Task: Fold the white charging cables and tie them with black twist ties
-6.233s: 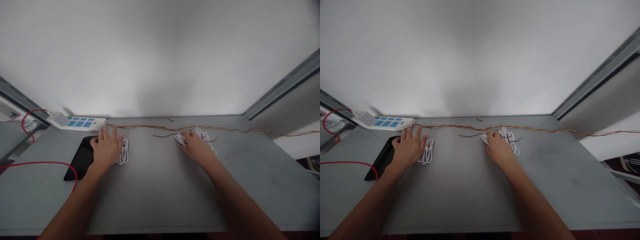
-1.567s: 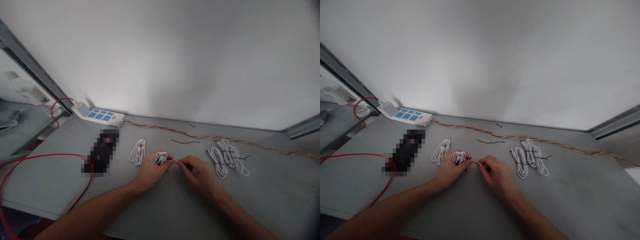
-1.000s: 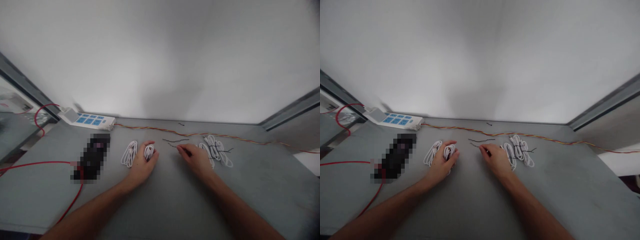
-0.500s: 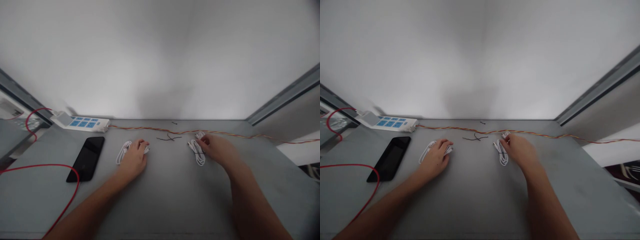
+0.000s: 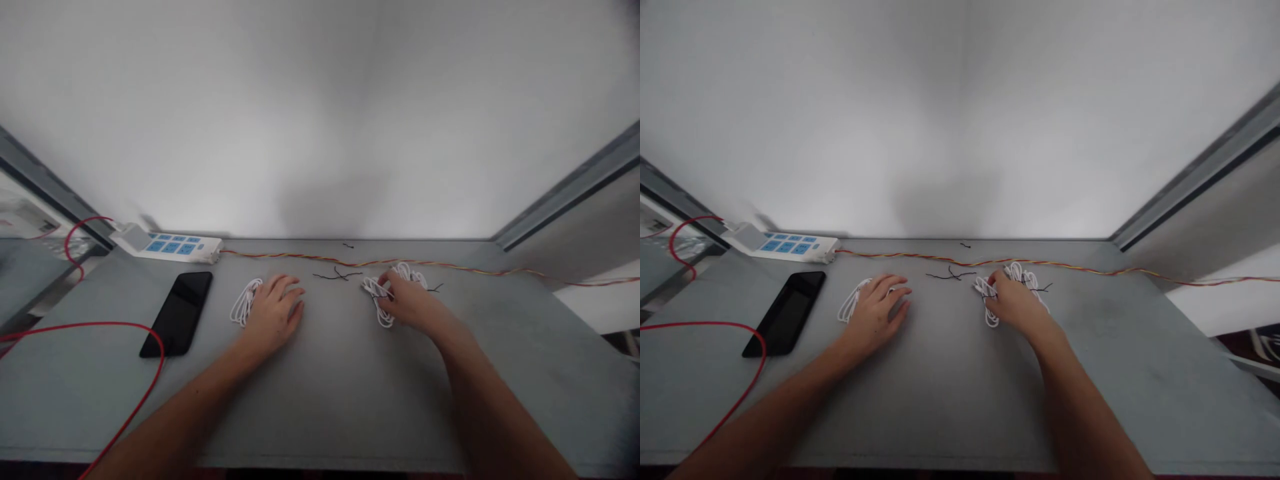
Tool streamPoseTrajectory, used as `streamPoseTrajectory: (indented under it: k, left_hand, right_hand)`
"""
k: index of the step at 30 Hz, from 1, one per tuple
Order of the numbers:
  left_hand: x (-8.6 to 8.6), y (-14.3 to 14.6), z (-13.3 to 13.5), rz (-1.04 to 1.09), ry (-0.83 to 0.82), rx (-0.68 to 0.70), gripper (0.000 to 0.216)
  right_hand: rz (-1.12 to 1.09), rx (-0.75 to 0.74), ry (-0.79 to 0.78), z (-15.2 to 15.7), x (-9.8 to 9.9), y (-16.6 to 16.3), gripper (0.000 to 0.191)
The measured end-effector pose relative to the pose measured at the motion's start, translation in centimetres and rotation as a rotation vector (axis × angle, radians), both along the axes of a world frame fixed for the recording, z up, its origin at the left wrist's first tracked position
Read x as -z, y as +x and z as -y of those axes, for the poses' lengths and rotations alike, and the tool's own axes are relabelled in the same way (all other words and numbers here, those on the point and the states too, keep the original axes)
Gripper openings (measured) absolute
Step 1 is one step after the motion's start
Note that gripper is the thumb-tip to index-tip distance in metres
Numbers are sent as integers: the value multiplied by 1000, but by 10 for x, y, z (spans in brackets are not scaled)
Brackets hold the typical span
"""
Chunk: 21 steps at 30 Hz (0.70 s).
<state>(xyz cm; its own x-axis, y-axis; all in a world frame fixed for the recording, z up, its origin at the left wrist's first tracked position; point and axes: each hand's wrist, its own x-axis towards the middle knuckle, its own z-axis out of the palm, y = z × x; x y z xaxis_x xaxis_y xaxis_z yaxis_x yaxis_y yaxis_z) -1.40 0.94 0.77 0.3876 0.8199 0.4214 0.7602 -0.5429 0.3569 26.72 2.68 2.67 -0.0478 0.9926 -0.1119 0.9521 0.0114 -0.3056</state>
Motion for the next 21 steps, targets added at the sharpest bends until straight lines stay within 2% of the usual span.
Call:
streamPoseTrajectory:
  k: [2, 4, 8, 10, 14, 16, 18, 21]
  left_hand:
    - [0, 8, 7, 157, -115, 108, 24]
    - [0, 15, 13, 314, -341, 180, 25]
    - [2, 25, 18, 687, -905, 235, 44]
    - [2, 26, 16, 844, -1055, 242, 52]
    - [4, 26, 11, 984, -1129, 251, 48]
    - [7, 25, 10, 1013, -1149, 223, 46]
    - [8, 24, 9, 1050, -1165, 188, 45]
    - [7, 23, 8, 1109, -1212, 167, 42]
  right_hand:
    - [-76, 4, -15, -1, -2, -2, 19]
    - [-169, 0, 3, 0, -4, -7, 11]
    - [-358, -95, 224, 5, -3, -29, 10]
    - [-400, -190, 289, 11, 2, -44, 14]
    - [-376, -523, 312, 24, 12, -68, 20]
    - [-382, -621, 318, 28, 14, -73, 23]
    - [-393, -647, 332, 30, 15, -74, 23]
    - [-420, -606, 325, 30, 16, -74, 20]
